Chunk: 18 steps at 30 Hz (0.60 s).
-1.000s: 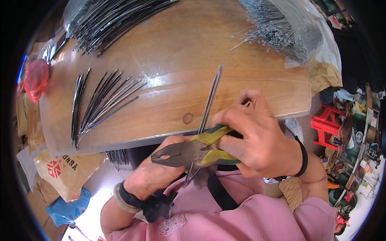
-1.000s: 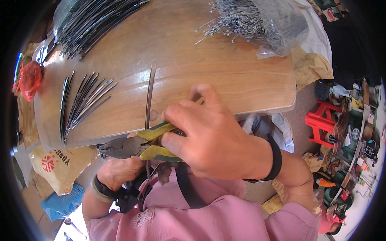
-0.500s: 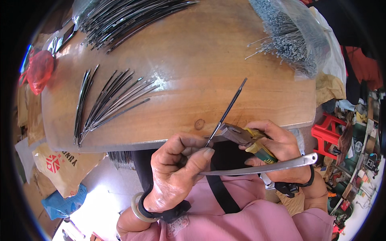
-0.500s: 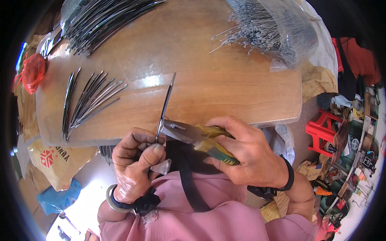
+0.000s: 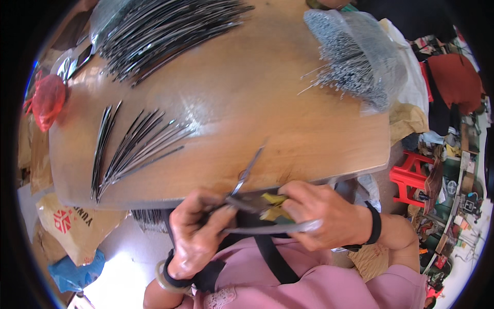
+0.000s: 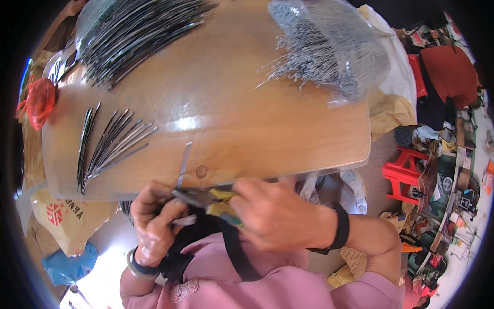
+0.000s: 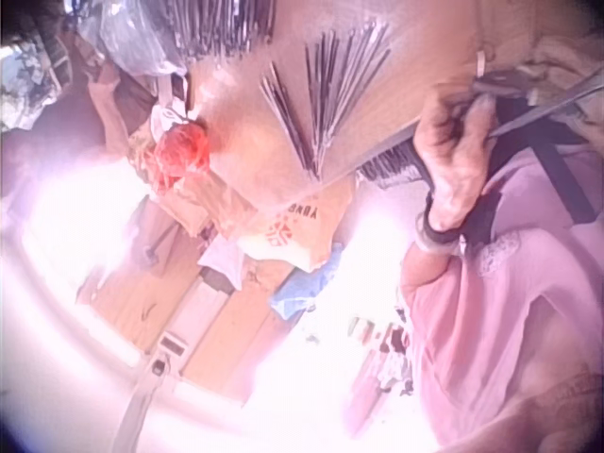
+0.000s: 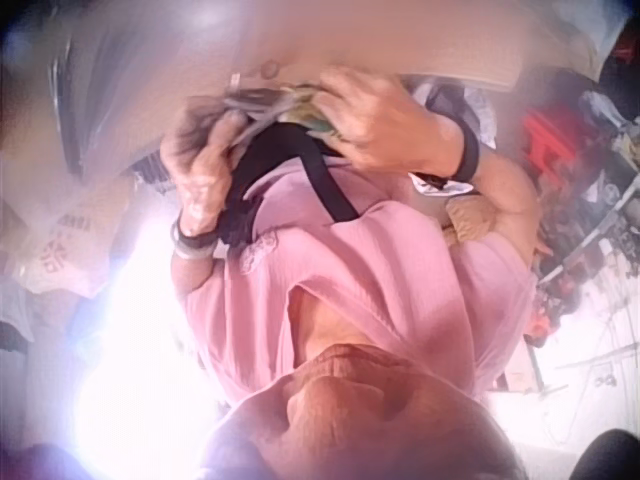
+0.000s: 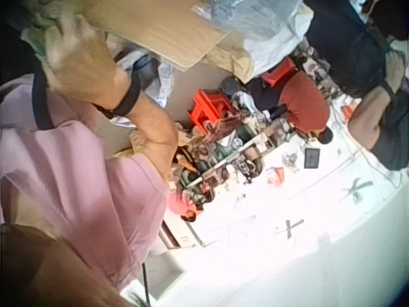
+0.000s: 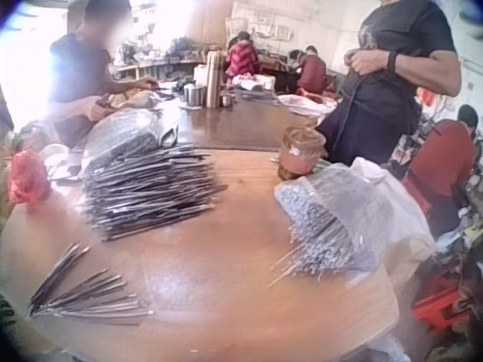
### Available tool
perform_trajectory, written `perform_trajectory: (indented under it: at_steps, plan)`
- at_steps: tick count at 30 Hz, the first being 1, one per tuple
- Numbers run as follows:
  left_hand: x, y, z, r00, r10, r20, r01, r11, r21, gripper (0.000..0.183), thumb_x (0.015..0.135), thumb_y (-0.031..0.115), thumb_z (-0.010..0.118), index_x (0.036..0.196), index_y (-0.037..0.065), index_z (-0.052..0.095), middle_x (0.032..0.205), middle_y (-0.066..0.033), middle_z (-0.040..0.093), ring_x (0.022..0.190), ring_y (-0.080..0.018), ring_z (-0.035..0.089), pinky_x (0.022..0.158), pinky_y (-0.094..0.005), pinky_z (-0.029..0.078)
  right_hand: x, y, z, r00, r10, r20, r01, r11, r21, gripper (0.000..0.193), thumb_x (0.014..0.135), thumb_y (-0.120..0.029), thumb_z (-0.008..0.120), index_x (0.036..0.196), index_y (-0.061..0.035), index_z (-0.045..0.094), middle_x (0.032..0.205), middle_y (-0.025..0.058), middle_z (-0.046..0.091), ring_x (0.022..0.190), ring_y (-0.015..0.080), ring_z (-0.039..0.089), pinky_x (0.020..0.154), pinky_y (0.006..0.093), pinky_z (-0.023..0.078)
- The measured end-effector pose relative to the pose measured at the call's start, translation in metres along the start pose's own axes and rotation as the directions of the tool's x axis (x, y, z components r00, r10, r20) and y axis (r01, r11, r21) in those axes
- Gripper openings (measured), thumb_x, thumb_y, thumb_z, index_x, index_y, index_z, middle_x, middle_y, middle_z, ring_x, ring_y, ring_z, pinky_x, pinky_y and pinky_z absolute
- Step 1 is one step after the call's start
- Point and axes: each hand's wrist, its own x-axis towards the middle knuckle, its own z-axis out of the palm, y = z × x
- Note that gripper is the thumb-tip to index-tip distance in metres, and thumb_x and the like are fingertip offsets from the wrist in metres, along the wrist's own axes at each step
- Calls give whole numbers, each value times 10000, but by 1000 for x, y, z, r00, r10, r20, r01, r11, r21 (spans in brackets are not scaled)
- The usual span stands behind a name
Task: The person bends and cuts thin metal rods using pliers at a work table. They pick up individual rods from a pile, use the pliers to shape and clip them, and then set them aside among other finished pieces.
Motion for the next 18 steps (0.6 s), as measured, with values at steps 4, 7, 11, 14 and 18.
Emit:
perform_trajectory:
  at_steps: [4, 7, 11, 14, 18]
  plan:
    - [13, 26, -15, 985, -12, -175, 10, 1000, -14, 77, 867, -35, 602, 890, 19, 551, 653, -30, 582, 445, -57, 439, 390, -199, 293, 40, 1, -4, 992, -88, -93, 91, 995, 29, 309, 717, -143, 732, 892, 59, 576, 962, 197, 555, 779, 331, 608, 641, 382, 523]
    - [11, 36, -50, 973, 73, -219, -39, 987, 158, 64, 870, -13, 610, 858, 20, 556, 655, -14, 568, 443, -44, 427, 385, -192, 275, 47, 17, -24, 980, -122, -156, 101, 985, -137, 283, 718, -145, 734, 857, 52, 586, 978, 179, 563, 803, 318, 599, 671, 383, 512]
    - [20, 43, -98, 805, 533, -261, -183, 641, 746, 81, 876, -33, 589, 955, -14, 584, 699, -38, 568, 577, -101, 494, 525, -237, 396, 59, 58, -67, 951, -245, -190, 79, 783, -617, 199, 653, -78, 666, 792, 35, 580, 1001, 171, 559, 831, 309, 559, 697, 388, 497]
    - [39, 57, -102, 808, 589, 10, -142, 179, 973, 362, 735, -18, 658, 1090, -45, 594, 1032, -182, 575, 1036, -291, 539, 901, -372, 418, 64, 73, -82, 971, -233, -49, 104, 603, -791, 133, 666, -106, 610, 736, 6, 601, 976, 145, 565, 829, 265, 534, 688, 355, 473]
    - [41, 100, -81, 871, 492, 5, -277, 481, 832, 223, 783, -7, 644, 1002, -45, 636, 855, -160, 612, 818, -257, 598, 761, -333, 467, 68, 68, -81, 964, -263, -34, 129, 578, -806, 179, 628, -116, 592, 736, 25, 569, 1018, 167, 561, 819, 271, 529, 685, 349, 474]
